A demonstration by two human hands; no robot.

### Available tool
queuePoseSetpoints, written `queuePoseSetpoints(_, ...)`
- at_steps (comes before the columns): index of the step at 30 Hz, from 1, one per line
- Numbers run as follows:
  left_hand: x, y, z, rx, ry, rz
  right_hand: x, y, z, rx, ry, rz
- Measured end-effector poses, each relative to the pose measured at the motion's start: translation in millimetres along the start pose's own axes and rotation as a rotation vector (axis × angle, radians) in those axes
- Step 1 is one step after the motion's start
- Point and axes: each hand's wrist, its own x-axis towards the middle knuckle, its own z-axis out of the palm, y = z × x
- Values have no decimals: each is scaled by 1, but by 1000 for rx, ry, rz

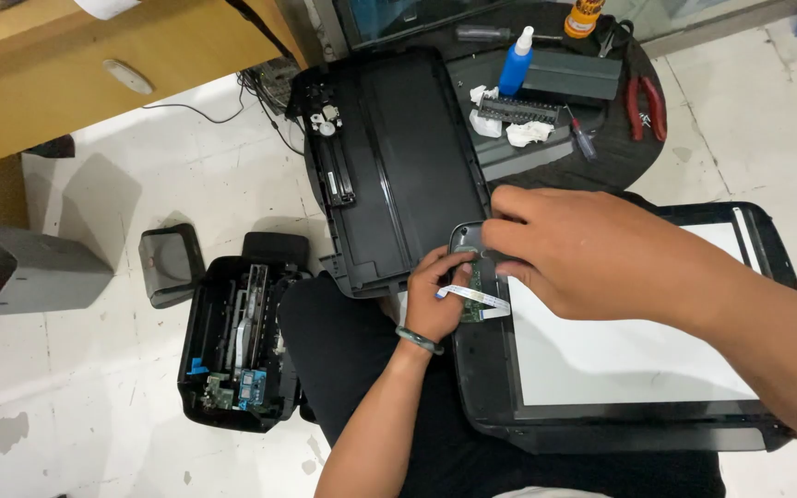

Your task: Securing a circuit board inside a scanner unit by tightening screws with a screwdriver.

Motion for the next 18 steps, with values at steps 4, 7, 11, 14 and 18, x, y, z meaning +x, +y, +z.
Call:
queuePoseSetpoints(4,-3,-4,1,32,12,35,5,8,7,-27,130,-61)
queuePoseSetpoints(7,-6,-8,3,49,36,3,8,11,8,-83,190,-40)
queuePoseSetpoints(11,-8,-14,4,60,42,1,11,7,13,-78,186,-75)
queuePoseSetpoints(14,-9,-8,3,60,42,9,14,4,14,-76,190,-73)
queuePoseSetpoints(18,-10,-4,2,50,39,13,18,4,17,-57,183,-25)
